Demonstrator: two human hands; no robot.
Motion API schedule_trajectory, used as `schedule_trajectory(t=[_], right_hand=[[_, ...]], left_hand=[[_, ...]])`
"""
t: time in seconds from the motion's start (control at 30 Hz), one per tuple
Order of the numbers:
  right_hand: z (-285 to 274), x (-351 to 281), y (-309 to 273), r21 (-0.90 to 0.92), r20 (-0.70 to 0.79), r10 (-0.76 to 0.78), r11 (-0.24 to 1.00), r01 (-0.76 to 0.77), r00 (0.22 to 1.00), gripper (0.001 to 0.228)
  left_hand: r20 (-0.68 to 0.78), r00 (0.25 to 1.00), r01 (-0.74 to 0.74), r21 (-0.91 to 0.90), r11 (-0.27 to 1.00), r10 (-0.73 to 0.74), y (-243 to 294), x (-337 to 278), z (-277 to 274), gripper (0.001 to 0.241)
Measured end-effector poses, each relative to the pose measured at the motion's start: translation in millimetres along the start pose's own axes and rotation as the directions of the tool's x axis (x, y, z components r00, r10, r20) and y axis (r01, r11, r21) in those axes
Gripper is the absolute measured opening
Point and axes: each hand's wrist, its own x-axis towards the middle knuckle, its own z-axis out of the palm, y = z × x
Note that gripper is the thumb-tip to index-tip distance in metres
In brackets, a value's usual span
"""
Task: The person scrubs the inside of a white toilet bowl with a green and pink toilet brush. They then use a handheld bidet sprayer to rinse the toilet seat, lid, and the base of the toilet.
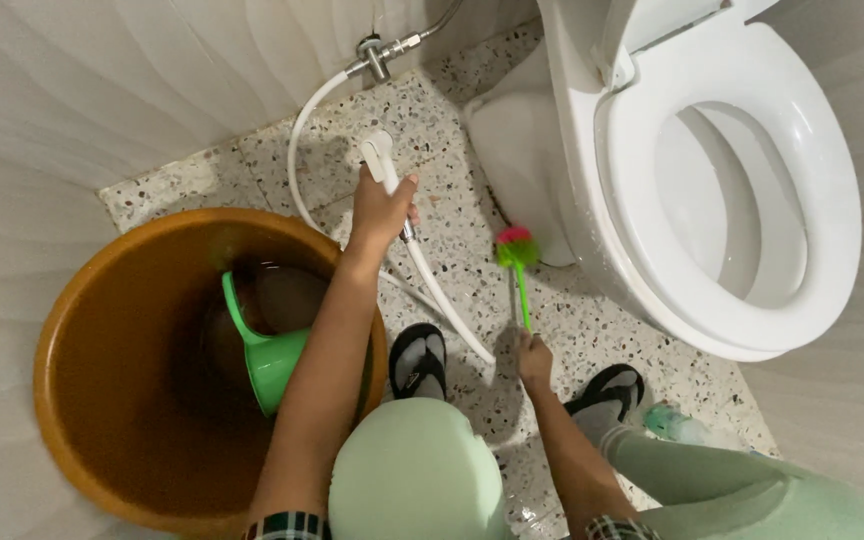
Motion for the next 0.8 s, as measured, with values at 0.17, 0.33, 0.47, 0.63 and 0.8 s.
schedule_trajectory(t=[0.17, 0.33, 0.47, 0.63, 0.8], right_hand=[[20.9, 30.7, 30.2, -0.066, -0.015, -0.081, 0.995, 0.08, 0.997, 0.064], [26.2, 82.9, -118.9, 0.132, 0.136, -0.017, 0.991, -0.001, 0.991, 0.057], [23.7, 92.0, -155.5, 0.285, 0.228, 0.032, 0.954, -0.098, 0.973, 0.058], [28.0, 54.4, 2.5, -0.053, 0.099, -0.084, 0.995, 0.09, 0.992, 0.068], [9.0, -14.0, 39.7, 0.007, -0.088, -0.023, 1.0, 0.024, 0.996, 0.064]], left_hand=[[0.004, 1.0, -0.025, 0.019, 1.0, 0.025, 2.8, -0.9, 1.9, 0.043], [0.006, 1.0, -0.008, -0.013, 1.0, 0.009, 12.1, -5.9, 0.9, 0.045], [0.013, 1.0, 0.007, -0.046, 0.999, -0.007, 6.3, -4.3, 1.4, 0.046], [-0.002, 1.0, 0.017, -0.05, 0.999, -0.018, 9.9, -4.8, 3.0, 0.048], [-0.014, 1.0, 0.002, 0.002, 1.0, -0.002, 8.6, -4.4, 0.8, 0.047]])
